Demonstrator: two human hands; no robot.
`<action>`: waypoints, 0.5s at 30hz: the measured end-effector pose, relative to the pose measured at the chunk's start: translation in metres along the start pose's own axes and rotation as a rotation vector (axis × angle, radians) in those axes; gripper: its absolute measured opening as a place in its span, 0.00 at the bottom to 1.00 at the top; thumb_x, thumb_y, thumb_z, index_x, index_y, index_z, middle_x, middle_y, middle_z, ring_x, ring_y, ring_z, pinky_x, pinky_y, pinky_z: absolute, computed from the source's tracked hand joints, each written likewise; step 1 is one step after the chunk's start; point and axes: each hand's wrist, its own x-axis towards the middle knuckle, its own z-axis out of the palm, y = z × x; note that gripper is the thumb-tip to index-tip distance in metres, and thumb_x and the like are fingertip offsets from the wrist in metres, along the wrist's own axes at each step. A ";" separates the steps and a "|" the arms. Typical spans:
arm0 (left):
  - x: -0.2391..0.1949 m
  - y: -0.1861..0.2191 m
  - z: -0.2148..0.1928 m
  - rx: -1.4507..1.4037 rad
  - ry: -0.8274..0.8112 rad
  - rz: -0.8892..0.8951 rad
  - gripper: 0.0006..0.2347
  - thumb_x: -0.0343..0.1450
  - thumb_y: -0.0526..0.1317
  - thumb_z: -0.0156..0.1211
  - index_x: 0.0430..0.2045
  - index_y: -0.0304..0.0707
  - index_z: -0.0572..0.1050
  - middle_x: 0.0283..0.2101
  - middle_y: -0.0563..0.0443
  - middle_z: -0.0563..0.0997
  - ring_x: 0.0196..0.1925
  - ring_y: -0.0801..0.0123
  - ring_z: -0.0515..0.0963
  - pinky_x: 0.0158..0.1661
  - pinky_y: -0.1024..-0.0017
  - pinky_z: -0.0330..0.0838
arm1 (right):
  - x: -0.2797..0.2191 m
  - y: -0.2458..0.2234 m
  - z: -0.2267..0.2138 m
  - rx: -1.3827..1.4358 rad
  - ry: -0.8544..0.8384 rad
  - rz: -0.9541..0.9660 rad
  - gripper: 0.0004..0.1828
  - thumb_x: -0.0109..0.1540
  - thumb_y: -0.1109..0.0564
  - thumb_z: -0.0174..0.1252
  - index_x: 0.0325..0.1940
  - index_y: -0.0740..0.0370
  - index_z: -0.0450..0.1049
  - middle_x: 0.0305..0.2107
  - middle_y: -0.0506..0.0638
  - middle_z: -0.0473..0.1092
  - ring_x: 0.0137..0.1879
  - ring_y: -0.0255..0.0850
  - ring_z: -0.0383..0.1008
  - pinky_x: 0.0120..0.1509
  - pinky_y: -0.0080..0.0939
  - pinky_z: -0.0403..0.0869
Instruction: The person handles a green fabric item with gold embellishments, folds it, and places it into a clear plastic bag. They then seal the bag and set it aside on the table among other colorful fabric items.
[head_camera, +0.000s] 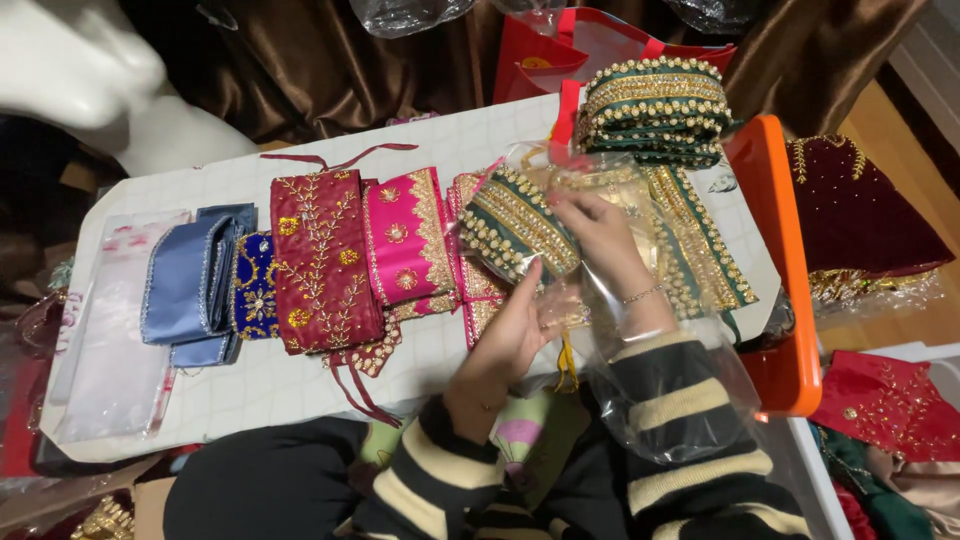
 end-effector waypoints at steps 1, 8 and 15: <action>-0.014 0.008 0.003 -0.001 0.001 0.001 0.35 0.78 0.63 0.37 0.69 0.29 0.48 0.59 0.31 0.68 0.63 0.52 0.71 0.66 0.54 0.59 | -0.001 0.004 0.004 0.000 -0.002 0.000 0.20 0.63 0.47 0.65 0.54 0.61 0.79 0.45 0.58 0.77 0.52 0.47 0.78 0.59 0.47 0.72; -0.046 0.045 -0.002 1.188 0.392 0.571 0.15 0.76 0.49 0.48 0.32 0.39 0.78 0.28 0.44 0.79 0.43 0.52 0.80 0.48 0.57 0.71 | 0.025 0.052 0.010 0.020 -0.033 -0.180 0.19 0.60 0.50 0.70 0.53 0.57 0.80 0.43 0.55 0.78 0.51 0.42 0.77 0.59 0.43 0.74; -0.013 0.069 0.018 1.408 0.347 0.706 0.23 0.79 0.46 0.40 0.67 0.28 0.59 0.74 0.31 0.54 0.78 0.38 0.42 0.68 0.35 0.25 | 0.024 0.051 0.019 -0.077 -0.033 -0.200 0.13 0.65 0.50 0.63 0.54 0.51 0.80 0.47 0.52 0.78 0.53 0.43 0.77 0.60 0.46 0.74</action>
